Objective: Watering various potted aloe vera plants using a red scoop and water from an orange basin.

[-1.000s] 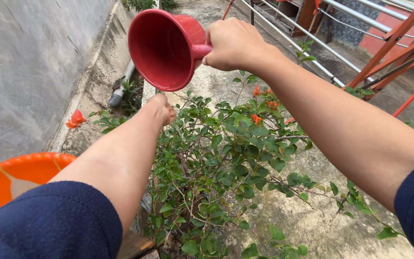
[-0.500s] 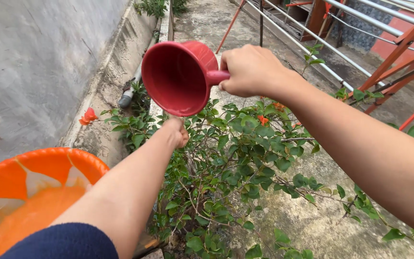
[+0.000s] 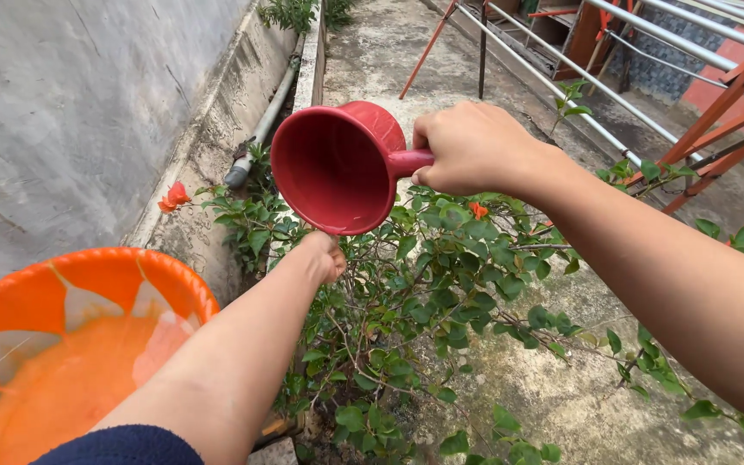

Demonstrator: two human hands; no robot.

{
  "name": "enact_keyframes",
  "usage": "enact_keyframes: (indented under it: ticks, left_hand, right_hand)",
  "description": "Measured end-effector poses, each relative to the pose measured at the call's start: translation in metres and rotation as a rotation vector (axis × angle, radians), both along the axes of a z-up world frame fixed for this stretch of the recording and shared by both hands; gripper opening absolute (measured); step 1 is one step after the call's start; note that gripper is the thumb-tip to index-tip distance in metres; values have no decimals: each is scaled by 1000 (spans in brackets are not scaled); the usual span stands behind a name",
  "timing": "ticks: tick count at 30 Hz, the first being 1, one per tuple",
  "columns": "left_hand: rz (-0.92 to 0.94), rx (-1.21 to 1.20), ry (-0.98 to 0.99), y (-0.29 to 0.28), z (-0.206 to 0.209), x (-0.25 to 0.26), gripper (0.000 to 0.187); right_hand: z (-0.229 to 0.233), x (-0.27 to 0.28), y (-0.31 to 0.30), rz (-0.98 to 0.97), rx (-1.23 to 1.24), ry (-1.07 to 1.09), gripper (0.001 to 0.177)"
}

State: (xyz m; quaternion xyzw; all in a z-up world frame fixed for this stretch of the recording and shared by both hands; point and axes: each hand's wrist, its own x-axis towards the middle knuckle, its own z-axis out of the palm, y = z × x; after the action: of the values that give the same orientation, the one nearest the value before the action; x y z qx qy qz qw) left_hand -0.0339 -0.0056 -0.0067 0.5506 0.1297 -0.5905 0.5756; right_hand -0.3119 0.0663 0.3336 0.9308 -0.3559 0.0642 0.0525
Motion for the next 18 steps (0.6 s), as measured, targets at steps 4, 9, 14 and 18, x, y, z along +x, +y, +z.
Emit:
enact_keyframes:
  ticks: [4, 9, 14, 18]
  left_hand:
    - [17, 11, -127, 58, 72, -38, 44]
    - [32, 83, -206, 62, 57, -22, 41]
    - [131, 115, -212, 67, 55, -16, 40]
    - [128, 148, -212, 90, 73, -26, 40]
  right_hand:
    - [-2, 3, 8, 7, -7, -19, 33]
    - [-3, 10, 16, 44, 1, -59, 33]
    - [-3, 12, 22, 80, 15, -73, 32]
    - [-5, 11, 25, 92, 25, -71, 31]
